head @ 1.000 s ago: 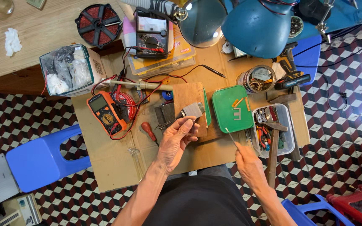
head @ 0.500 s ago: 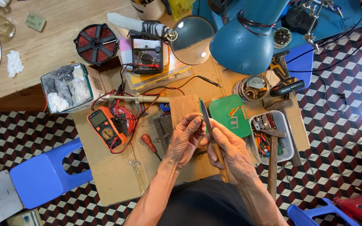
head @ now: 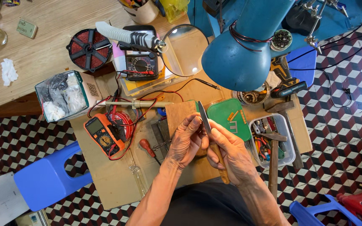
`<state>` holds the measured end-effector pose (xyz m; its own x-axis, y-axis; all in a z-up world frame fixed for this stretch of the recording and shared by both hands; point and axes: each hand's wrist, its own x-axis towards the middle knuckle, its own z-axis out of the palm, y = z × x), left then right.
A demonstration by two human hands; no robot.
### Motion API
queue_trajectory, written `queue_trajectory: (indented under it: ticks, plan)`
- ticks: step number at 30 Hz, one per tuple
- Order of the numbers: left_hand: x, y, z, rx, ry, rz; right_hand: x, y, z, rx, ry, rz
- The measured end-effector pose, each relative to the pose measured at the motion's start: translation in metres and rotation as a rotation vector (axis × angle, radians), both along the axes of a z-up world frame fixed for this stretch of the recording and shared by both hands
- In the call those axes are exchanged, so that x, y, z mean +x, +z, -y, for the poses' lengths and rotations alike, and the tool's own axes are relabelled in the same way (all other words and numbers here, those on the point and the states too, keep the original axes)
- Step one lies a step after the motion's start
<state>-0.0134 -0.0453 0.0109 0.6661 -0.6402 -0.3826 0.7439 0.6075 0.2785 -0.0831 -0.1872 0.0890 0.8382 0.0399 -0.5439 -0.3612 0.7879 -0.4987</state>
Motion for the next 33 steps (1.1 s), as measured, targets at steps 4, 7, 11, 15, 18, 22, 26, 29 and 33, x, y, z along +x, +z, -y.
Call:
queue_trajectory:
  ticks: [4,7,11,15,18,22,26,29,33]
  plan:
    - [-0.001,-0.002,0.004,0.030,0.016,-0.026,0.001,-0.003,0.002,0.009,0.001,-0.010]
    - [0.000,-0.002,0.003,0.068,0.030,-0.053,0.002,-0.003,0.002,0.037,-0.008,0.017]
    - [0.002,0.001,0.002,0.032,0.024,-0.029,0.003,-0.003,0.001,0.019,0.001,-0.005]
    - [0.001,0.003,0.002,0.044,0.028,-0.024,0.003,-0.003,0.000,0.019,0.004,-0.007]
    - [0.001,0.004,0.002,0.078,0.033,-0.017,0.002,-0.003,0.000,0.017,0.007,-0.021]
    - [0.001,0.001,0.001,0.068,0.017,0.002,0.001,-0.003,-0.002,0.036,-0.008,-0.016]
    - [0.000,-0.003,0.000,0.108,0.018,-0.004,-0.001,-0.005,-0.006,0.015,-0.038,-0.017]
    - [-0.002,-0.005,-0.001,0.047,-0.043,0.004,-0.002,-0.008,-0.010,-0.029,-0.073,0.006]
    - [-0.006,-0.002,0.002,0.044,-0.051,0.011,-0.006,-0.013,-0.009,-0.050,-0.096,0.003]
